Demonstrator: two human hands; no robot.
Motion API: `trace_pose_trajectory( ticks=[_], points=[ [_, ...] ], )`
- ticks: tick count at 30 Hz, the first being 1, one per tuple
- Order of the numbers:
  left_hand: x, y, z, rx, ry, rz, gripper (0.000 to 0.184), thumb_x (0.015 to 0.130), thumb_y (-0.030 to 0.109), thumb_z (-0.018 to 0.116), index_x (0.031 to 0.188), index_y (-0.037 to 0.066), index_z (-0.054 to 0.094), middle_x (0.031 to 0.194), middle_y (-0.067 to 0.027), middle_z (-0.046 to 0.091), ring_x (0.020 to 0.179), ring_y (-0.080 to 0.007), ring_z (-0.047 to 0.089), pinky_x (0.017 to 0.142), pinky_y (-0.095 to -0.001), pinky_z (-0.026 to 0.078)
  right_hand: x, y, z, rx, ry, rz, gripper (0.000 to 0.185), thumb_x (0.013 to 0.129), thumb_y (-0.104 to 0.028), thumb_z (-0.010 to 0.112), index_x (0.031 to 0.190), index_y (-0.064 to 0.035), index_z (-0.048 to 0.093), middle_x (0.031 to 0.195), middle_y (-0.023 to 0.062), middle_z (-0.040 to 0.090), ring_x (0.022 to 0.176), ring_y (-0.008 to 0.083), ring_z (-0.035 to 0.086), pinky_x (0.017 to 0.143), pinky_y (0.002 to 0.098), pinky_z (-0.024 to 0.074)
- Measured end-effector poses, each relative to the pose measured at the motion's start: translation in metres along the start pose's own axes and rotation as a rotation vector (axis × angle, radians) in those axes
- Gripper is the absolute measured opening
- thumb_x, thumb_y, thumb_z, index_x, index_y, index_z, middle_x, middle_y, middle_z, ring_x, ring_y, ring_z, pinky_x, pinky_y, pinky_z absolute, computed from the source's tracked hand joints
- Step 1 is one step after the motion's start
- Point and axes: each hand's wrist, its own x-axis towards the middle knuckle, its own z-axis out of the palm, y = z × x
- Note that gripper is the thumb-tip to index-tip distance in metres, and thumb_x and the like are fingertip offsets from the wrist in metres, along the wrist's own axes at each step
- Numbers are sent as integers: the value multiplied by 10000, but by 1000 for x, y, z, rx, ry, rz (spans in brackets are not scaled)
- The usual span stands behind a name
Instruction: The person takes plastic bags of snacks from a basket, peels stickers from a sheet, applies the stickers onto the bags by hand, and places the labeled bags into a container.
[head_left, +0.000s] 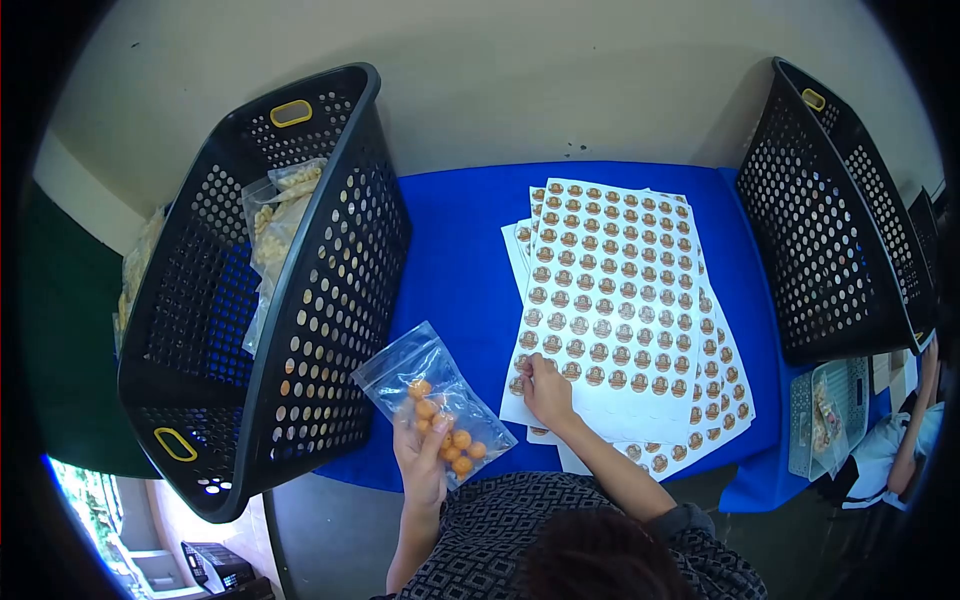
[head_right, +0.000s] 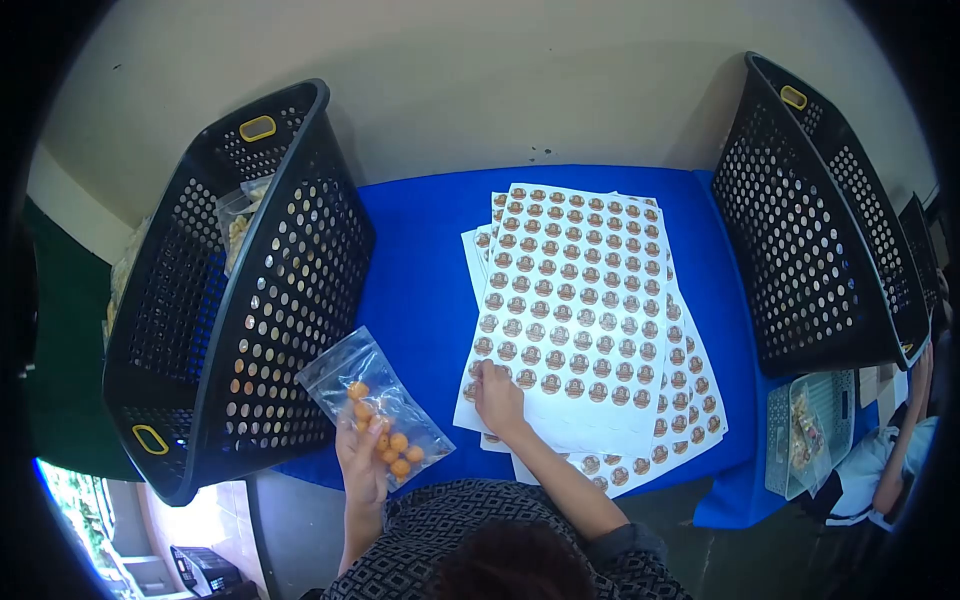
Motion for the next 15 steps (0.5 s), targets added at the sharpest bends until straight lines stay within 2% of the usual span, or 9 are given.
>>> trace_pose_trajectory(
  ticks=[2,4,5,7,8,10,12,14,15],
  points=[
    [-1,0,-1,-2,-9,0,440,776,25,517,1167,-6,318,1035,-110,446,894,-132,480,794,-253,399,-3,0,-1,-9,20,-18,181,705,-62,546,841,-42,429,730,103,570,681,251,562,532,358,433],
    [-1,0,-2,-13,-4,2,442,773,20,518,1166,-6,318,1034,-110,447,893,-131,480,791,-250,399,-9,-12,-14,162,-144,93,138,730,-51,496,855,-30,441,750,141,556,712,257,560,560,347,444],
    [-2,-1,-3,-23,4,-1,444,771,15,519,1166,-7,319,1034,-110,448,891,-129,479,788,-247,398,-12,-14,-19,161,-148,90,138,730,-51,496,855,-30,441,750,141,556,712,257,560,560,347,444],
    [-2,-2,-5,-11,-3,8,426,783,30,504,1166,-6,320,1039,-111,448,897,-132,478,795,-252,395,-17,-13,-31,564,-801,-39,153,726,-41,506,866,-25,446,753,100,574,722,176,570,600,286,440],
    [-2,-3,-6,4,-13,17,409,796,44,488,1166,-4,322,1044,-111,448,903,-136,476,803,-258,392,-18,-13,-37,562,-805,-38,153,726,-41,506,866,-25,446,753,100,574,722,176,570,600,286,440],
    [-2,-2,-5,-28,-6,-6,394,822,106,445,1180,1,317,1031,-104,460,894,-147,485,790,-273,404,-14,-16,-53,864,-1225,-211,168,714,-27,522,866,-21,451,755,49,575,730,106,554,644,248,427],
    [-3,-2,-4,-60,6,-27,392,849,168,402,1193,5,311,1018,-98,473,884,-158,494,778,-287,416,-9,-26,-78,856,-1181,-239,143,727,-17,509,856,-22,448,752,33,562,730,92,545,648,248,421],
    [-4,-5,-3,-112,-32,-93,406,873,274,312,1188,18,322,1037,-117,478,889,-178,498,788,-310,415,-4,-36,-102,646,-863,-87,138,730,-13,507,854,-18,446,766,47,559,751,92,541,645,235,412],
    [-4,-10,-7,-126,-62,-135,426,873,310,288,1184,21,327,1030,-124,485,882,-182,502,777,-314,424,-3,-43,-110,715,-725,-78,137,726,-5,507,850,-20,450,766,44,559,745,91,540,632,227,405]
  ],
)
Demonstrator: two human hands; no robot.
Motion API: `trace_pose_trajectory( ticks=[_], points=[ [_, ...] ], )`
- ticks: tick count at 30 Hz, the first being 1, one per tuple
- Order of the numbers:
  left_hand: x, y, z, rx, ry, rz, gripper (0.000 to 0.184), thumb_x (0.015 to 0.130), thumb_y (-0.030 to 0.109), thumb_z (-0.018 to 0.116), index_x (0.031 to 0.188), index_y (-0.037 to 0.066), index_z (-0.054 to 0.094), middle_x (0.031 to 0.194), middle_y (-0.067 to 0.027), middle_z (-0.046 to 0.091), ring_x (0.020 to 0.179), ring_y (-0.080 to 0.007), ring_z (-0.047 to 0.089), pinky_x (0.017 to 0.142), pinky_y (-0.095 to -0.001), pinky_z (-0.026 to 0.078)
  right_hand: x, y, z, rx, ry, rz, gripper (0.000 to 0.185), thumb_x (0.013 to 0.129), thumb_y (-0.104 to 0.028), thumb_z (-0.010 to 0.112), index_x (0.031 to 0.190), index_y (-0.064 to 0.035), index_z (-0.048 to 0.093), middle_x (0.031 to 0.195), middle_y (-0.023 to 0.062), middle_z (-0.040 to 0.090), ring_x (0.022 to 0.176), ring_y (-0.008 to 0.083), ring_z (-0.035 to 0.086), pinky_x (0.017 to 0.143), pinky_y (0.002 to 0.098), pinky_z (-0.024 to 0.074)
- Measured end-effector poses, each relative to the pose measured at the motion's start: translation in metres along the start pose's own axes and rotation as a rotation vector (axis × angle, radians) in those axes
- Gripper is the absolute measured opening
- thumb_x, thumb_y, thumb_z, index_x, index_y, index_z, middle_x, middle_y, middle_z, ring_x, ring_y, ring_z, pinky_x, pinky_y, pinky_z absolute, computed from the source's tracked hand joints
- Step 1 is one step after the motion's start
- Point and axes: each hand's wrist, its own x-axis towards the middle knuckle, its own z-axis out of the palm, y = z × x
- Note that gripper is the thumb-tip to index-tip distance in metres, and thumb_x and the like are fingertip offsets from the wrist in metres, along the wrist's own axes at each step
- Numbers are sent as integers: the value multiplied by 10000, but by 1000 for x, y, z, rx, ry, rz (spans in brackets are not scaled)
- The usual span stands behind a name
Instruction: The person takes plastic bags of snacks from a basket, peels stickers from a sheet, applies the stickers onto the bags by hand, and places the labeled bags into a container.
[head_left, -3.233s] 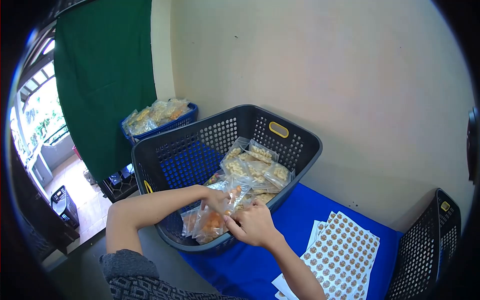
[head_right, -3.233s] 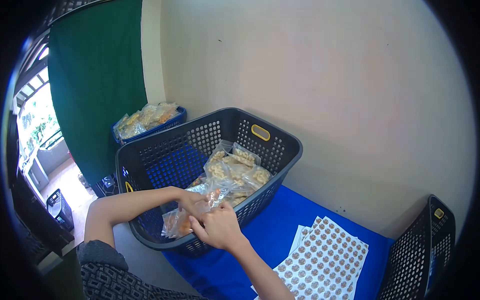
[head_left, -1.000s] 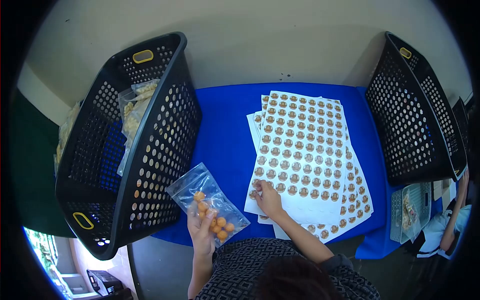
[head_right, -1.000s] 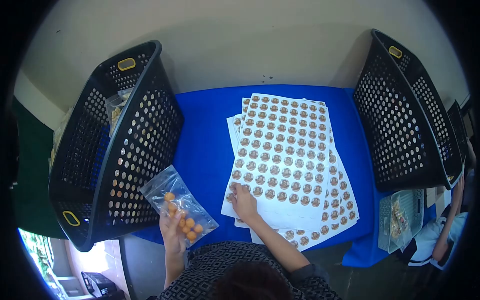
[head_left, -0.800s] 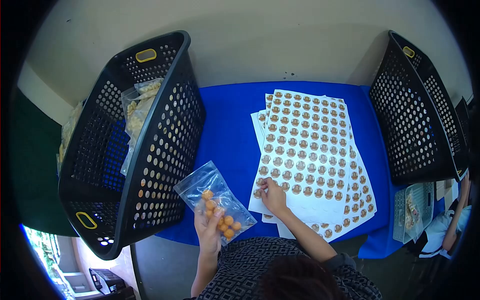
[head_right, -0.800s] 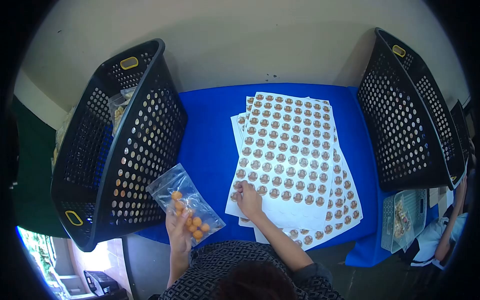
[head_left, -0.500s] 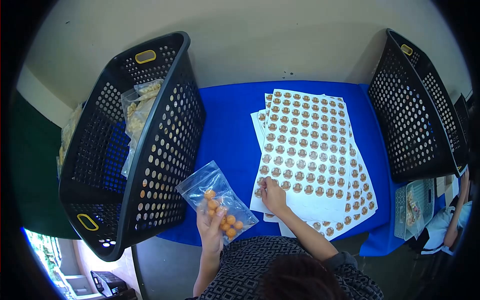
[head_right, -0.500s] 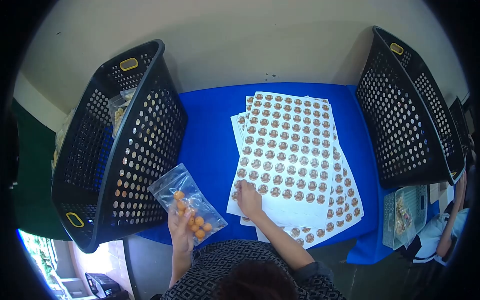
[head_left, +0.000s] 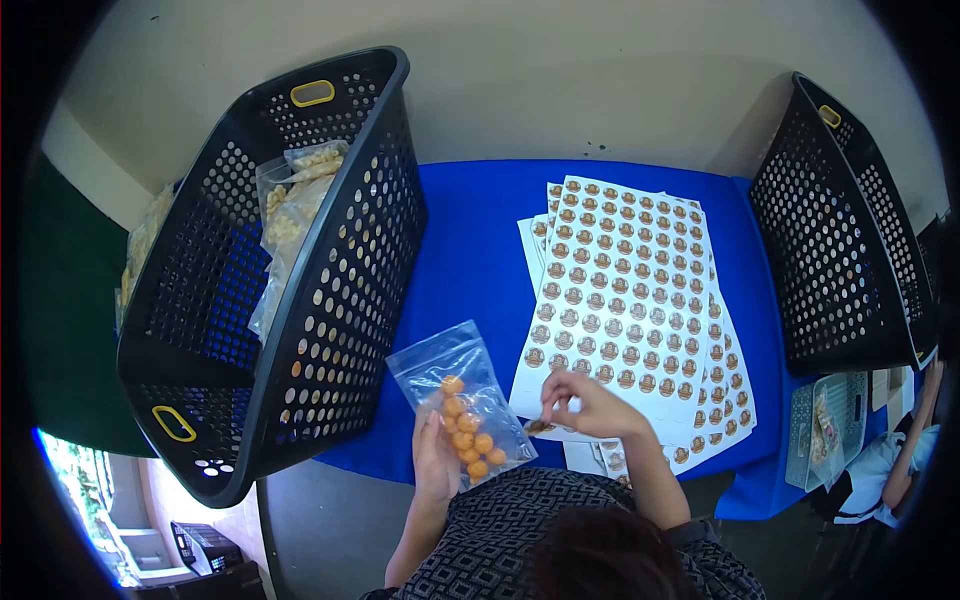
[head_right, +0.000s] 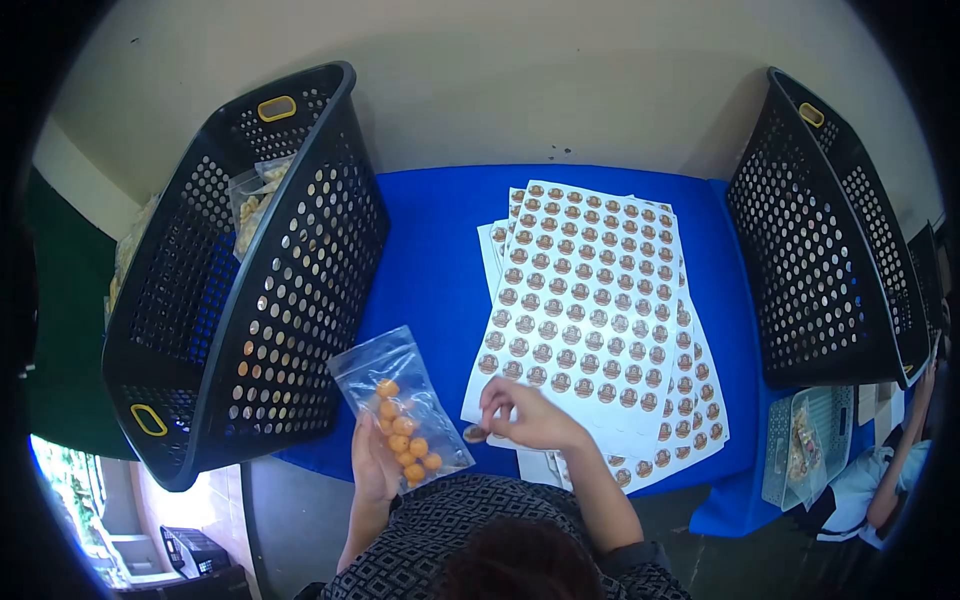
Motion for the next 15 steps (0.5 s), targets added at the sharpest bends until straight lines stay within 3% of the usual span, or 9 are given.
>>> trace_pose_trajectory(
  ticks=[2,3,4,7,8,9,11,12,15],
  points=[
    [-2,-2,2,-11,-28,-47,431,871,319,292,1184,25,328,1032,-126,484,879,-184,503,772,-317,427,-5,-27,-2,27,202,-28,146,718,11,520,843,-25,454,762,33,551,702,82,511,581,214,389],
    [-3,-4,5,-21,-59,-95,436,869,328,296,1183,28,330,1034,-128,484,876,-185,504,766,-320,430,-8,-37,-1,27,203,-27,146,718,11,520,843,-25,454,762,33,551,702,82,511,581,214,389],
    [-4,-4,10,-90,-55,-123,358,880,243,283,1151,16,339,1098,-137,449,852,-164,489,753,-304,429,-9,-44,0,-26,212,-80,151,723,1,530,850,-25,453,751,26,541,678,77,484,567,215,384],
    [-9,0,21,65,-128,-150,375,885,271,267,1153,16,333,1082,-153,459,822,-169,494,727,-300,438,-12,-65,12,-6,208,-150,174,730,-40,561,865,-22,453,746,10,503,631,66,412,540,212,367],
    [-10,-2,21,25,-143,-132,350,880,220,352,1147,-6,338,1088,-165,457,868,-171,506,739,-286,441,-12,-70,15,-28,175,-132,177,726,-40,566,863,-20,456,757,9,493,629,65,411,537,210,363],
    [-10,-4,21,25,-141,-132,350,880,220,352,1147,-6,338,1088,-165,457,868,-171,506,739,-286,441,-12,-72,17,-50,142,-114,180,722,-41,571,861,-18,458,768,7,483,627,64,410,533,208,359],
    [-10,-6,20,298,-195,-58,351,839,114,468,1135,-42,362,1079,-153,473,916,-162,510,775,-269,433,-13,-71,16,-75,129,-82,187,718,-37,574,862,-14,456,786,5,467,629,66,406,548,205,358],
    [-11,-8,18,254,-132,-63,349,785,38,545,1092,-78,426,1019,-134,523,912,-150,525,793,-257,428,-13,-69,15,-63,147,-95,185,711,-23,582,845,-23,455,770,5,485,630,65,406,567,207,357],
    [-12,-8,16,288,-88,-61,324,793,60,544,1073,-85,467,965,-123,558,872,-137,540,778,-251,434,-15,-70,12,-46,165,-119,188,701,-3,586,830,-30,452,755,5,504,628,63,408,586,207,357]
  ],
)
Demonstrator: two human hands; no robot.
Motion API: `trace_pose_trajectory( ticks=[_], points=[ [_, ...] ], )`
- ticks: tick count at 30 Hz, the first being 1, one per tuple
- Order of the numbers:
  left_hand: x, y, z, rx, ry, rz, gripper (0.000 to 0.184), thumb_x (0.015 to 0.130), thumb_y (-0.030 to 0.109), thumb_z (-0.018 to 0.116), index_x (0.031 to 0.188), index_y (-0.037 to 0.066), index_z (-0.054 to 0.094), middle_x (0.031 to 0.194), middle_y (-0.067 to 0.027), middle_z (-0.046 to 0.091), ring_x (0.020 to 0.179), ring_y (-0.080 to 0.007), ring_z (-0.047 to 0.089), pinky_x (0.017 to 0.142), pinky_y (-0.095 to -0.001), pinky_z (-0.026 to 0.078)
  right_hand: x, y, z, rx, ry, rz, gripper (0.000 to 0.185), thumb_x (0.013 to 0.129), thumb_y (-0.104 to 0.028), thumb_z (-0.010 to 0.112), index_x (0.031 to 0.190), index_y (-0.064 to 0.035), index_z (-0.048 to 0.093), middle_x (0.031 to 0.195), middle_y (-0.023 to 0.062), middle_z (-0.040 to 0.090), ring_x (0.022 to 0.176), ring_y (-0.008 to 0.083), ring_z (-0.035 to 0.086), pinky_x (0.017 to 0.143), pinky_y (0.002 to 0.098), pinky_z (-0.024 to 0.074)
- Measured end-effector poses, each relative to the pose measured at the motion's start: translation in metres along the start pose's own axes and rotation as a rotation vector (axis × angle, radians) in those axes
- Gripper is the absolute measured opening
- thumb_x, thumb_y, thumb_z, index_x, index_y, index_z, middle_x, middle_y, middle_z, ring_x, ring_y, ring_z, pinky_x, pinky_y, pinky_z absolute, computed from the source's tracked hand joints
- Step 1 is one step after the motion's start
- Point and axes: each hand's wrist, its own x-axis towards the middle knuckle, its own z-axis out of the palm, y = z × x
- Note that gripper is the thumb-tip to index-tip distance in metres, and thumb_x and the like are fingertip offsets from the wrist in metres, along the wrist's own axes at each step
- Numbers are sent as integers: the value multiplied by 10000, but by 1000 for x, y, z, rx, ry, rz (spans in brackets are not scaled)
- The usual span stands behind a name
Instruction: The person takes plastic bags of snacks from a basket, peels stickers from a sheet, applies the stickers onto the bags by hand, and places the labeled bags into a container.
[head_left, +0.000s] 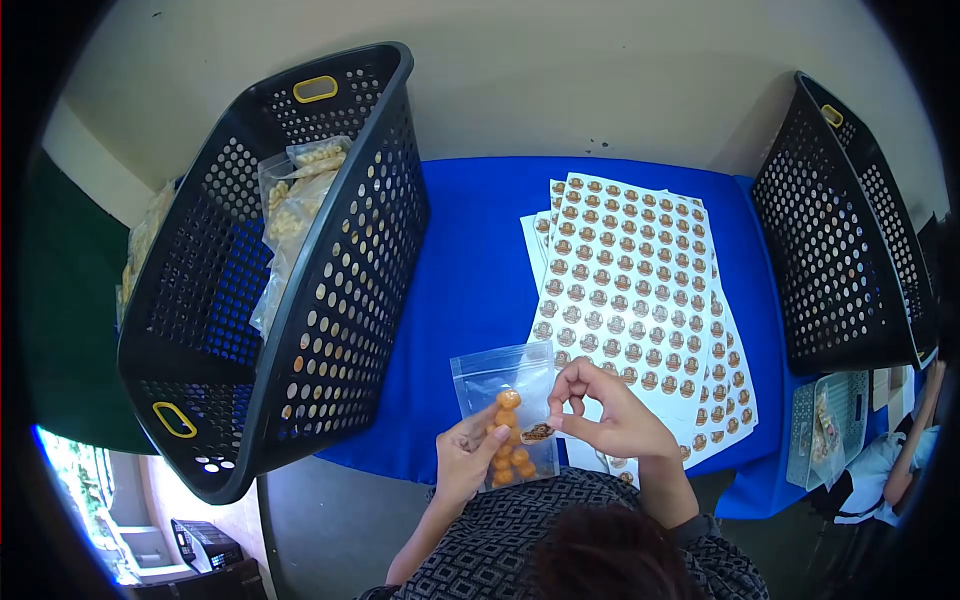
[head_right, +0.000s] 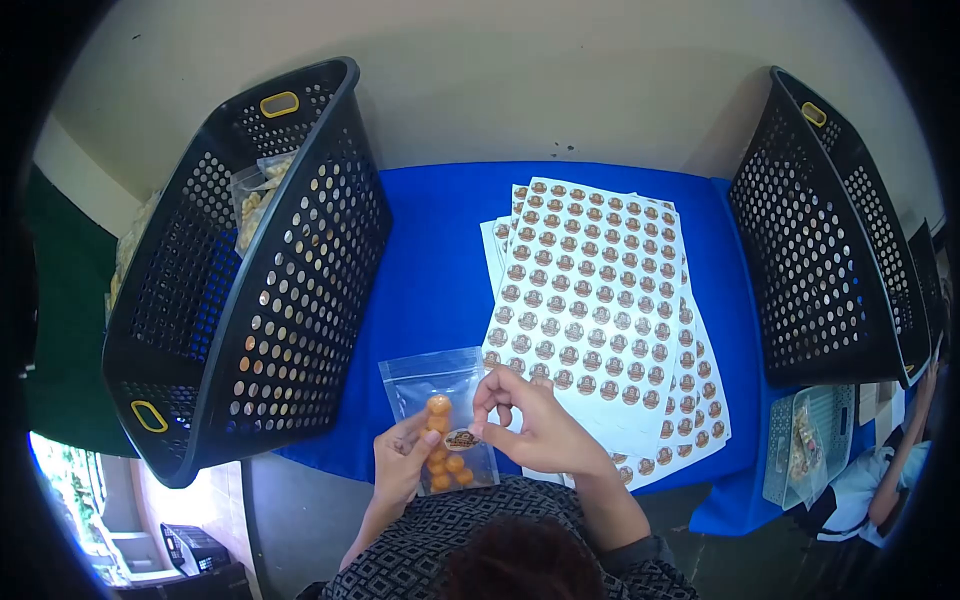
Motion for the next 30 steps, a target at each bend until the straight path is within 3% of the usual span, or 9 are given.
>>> trace_pose_trajectory(
  ticks=[2,4,10,16,19,21,26,28,30],
  points=[
    [0,-1,-2,57,13,10,317,801,66,534,1073,-84,471,966,-124,560,867,-133,541,771,-246,436,-2,0,0,4,5,-10,190,699,2,583,833,-28,451,756,4,505,625,62,410,586,205,358],
    [1,-1,-2,114,23,21,311,809,72,525,1074,-83,475,967,-125,562,862,-129,542,763,-242,438,-5,3,3,-10,-9,12,212,712,-97,600,860,-29,465,727,-8,481,620,70,404,615,235,328],
    [3,-2,1,-28,27,-12,337,834,103,493,1108,-86,444,981,-113,554,877,-127,532,769,-245,434,-4,-1,16,-253,-56,59,186,741,-171,559,853,-58,464,720,10,507,608,108,451,726,296,244],
    [4,-3,-3,-7,-52,35,395,877,199,416,1166,-68,383,1060,-116,511,954,-150,503,781,-268,437,-1,-7,20,-356,-99,61,192,737,-168,534,874,-62,449,744,36,551,621,140,488,717,321,219],
    [2,-2,-3,-92,-79,-38,418,896,261,344,1179,-45,378,1080,-123,496,960,-178,509,783,-285,445,-1,-7,21,-418,-78,60,190,730,-147,526,873,-59,438,743,51,556,668,158,511,711,325,218],
    [0,2,-2,-121,-117,-89,468,897,298,312,1181,-73,337,1098,-154,462,994,-210,480,850,-318,395,0,-7,21,-438,-80,57,187,728,-140,523,869,-56,433,744,57,556,692,172,520,709,327,219],
    [1,-2,-8,-61,-186,-94,460,885,299,359,1203,-34,341,1105,-136,470,992,-188,486,807,-295,429,1,-9,23,-487,-72,55,184,724,-123,515,862,-44,422,748,72,559,739,207,536,704,332,221],
    [0,-1,-9,-27,-208,-78,438,882,281,380,1214,-4,355,1107,-121,481,988,-166,488,776,-276,448,1,-8,26,-470,8,32,161,704,-129,548,807,-56,449,667,34,531,577,162,485,712,331,214],
    [-1,2,-8,-56,-224,-99,422,876,249,407,1214,0,361,1091,-117,493,976,-146,488,784,-258,433,1,-5,27,-487,17,13,161,702,-127,547,805,-56,445,676,39,539,582,173,493,709,335,214]
  ],
)
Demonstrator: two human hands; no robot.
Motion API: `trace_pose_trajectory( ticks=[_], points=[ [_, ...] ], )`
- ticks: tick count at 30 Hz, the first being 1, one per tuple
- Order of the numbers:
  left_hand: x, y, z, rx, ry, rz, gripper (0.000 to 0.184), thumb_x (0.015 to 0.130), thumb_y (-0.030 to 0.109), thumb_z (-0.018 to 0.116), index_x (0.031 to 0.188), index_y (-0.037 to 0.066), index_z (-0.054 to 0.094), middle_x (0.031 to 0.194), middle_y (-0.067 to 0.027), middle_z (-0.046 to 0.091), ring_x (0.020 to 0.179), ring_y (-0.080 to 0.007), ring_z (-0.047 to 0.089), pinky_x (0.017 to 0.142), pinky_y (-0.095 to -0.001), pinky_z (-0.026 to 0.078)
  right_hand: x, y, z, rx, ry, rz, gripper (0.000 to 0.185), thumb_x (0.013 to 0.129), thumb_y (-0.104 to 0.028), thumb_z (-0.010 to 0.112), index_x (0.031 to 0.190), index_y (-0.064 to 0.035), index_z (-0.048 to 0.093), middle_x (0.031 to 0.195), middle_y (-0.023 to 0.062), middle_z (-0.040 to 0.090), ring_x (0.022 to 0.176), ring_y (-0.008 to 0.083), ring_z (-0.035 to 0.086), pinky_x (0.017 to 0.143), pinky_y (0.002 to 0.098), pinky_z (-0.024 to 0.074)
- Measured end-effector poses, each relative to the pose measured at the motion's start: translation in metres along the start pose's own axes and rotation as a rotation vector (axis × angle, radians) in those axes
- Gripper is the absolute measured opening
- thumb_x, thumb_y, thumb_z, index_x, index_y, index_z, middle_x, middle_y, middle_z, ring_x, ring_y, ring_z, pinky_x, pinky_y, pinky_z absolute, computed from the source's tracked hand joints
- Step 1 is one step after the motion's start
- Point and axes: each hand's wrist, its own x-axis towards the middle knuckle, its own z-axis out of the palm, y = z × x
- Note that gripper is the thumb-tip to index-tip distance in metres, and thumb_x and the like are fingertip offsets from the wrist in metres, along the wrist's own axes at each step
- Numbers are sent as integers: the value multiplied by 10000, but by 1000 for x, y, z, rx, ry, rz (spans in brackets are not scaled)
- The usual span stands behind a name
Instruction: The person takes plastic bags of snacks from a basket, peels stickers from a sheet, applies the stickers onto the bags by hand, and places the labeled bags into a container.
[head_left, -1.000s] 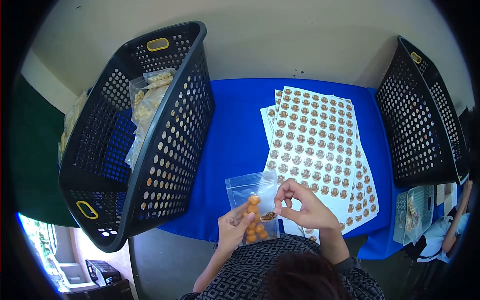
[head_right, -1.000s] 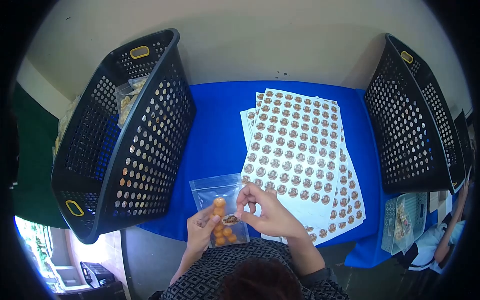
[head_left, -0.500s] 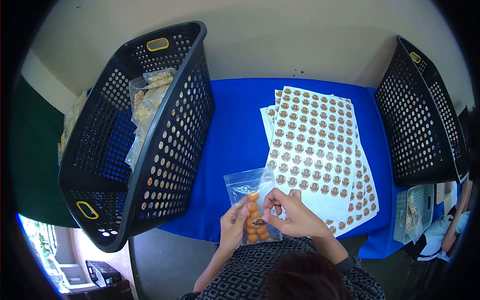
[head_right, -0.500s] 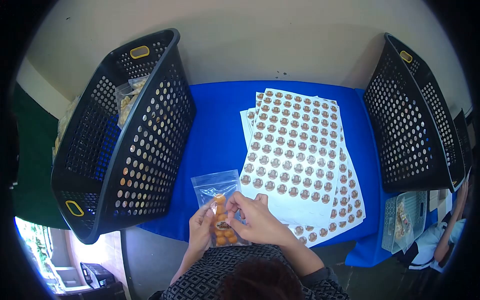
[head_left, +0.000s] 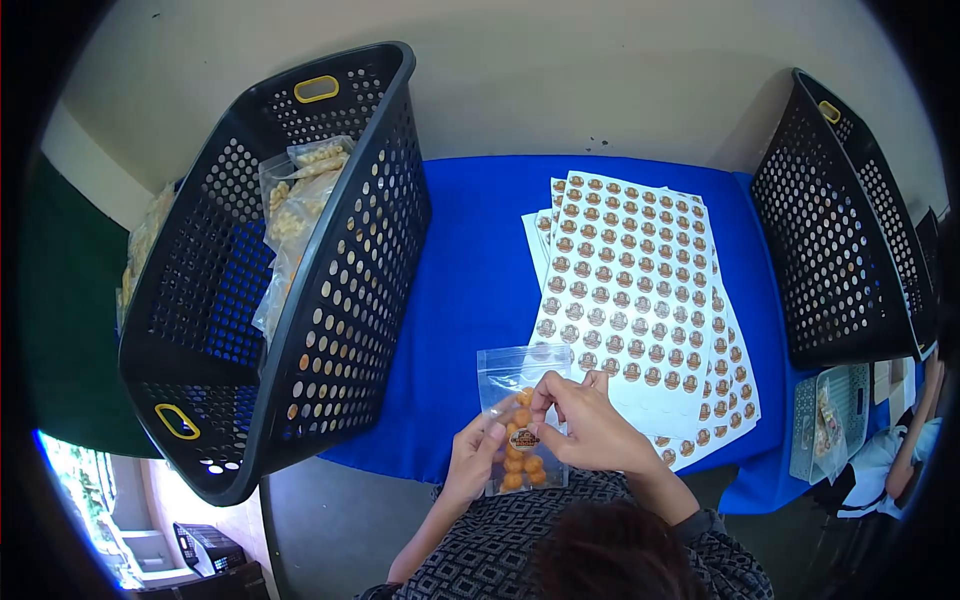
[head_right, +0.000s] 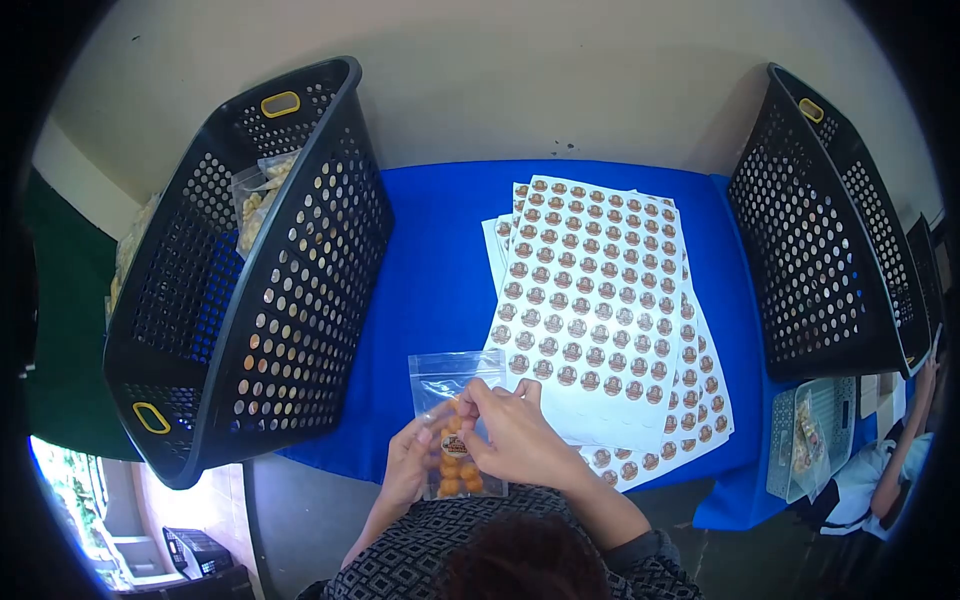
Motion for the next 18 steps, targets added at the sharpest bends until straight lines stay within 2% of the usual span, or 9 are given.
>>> trace_pose_trajectory(
  ticks=[4,7,9,13,16,18],
  points=[
    [2,-4,-1,51,1,41,391,879,208,405,1209,1,371,1074,-110,502,966,-130,487,801,-242,413,0,3,3,-17,5,-31,161,696,-117,543,801,-56,438,687,45,549,599,197,507,706,345,217],
    [2,-1,0,44,34,-44,369,881,172,397,1203,-7,377,1085,-113,497,975,-124,477,829,-245,390,0,1,0,-28,-27,-13,164,696,-110,540,808,-54,434,690,43,550,620,201,516,703,349,221],
    [2,-4,-3,132,45,-20,370,877,169,387,1192,-23,365,1082,-120,501,939,-166,521,765,-282,460,0,0,-2,-46,-48,-6,166,698,-108,540,812,-53,433,693,43,550,632,204,520,708,354,223],
    [2,-4,-2,135,42,-5,382,869,166,409,1191,-33,362,1085,-132,499,963,-170,508,787,-287,448,0,0,0,-66,-51,3,171,701,-107,542,820,-53,431,706,42,552,675,206,535,730,370,226],
    [2,-5,-2,94,12,36,435,823,87,489,1202,-51,328,1110,-151,477,1011,-183,479,833,-299,426,0,-2,0,-77,-44,7,174,702,-112,544,820,-52,430,716,44,553,709,203,539,741,378,225],
    [1,-3,0,109,-73,56,540,769,28,559,1226,-54,284,1154,-193,427,1057,-212,445,861,-303,396,-1,-3,0,-80,-49,17,174,703,-113,544,819,-52,429,720,45,553,722,200,539,740,376,226]
  ],
)
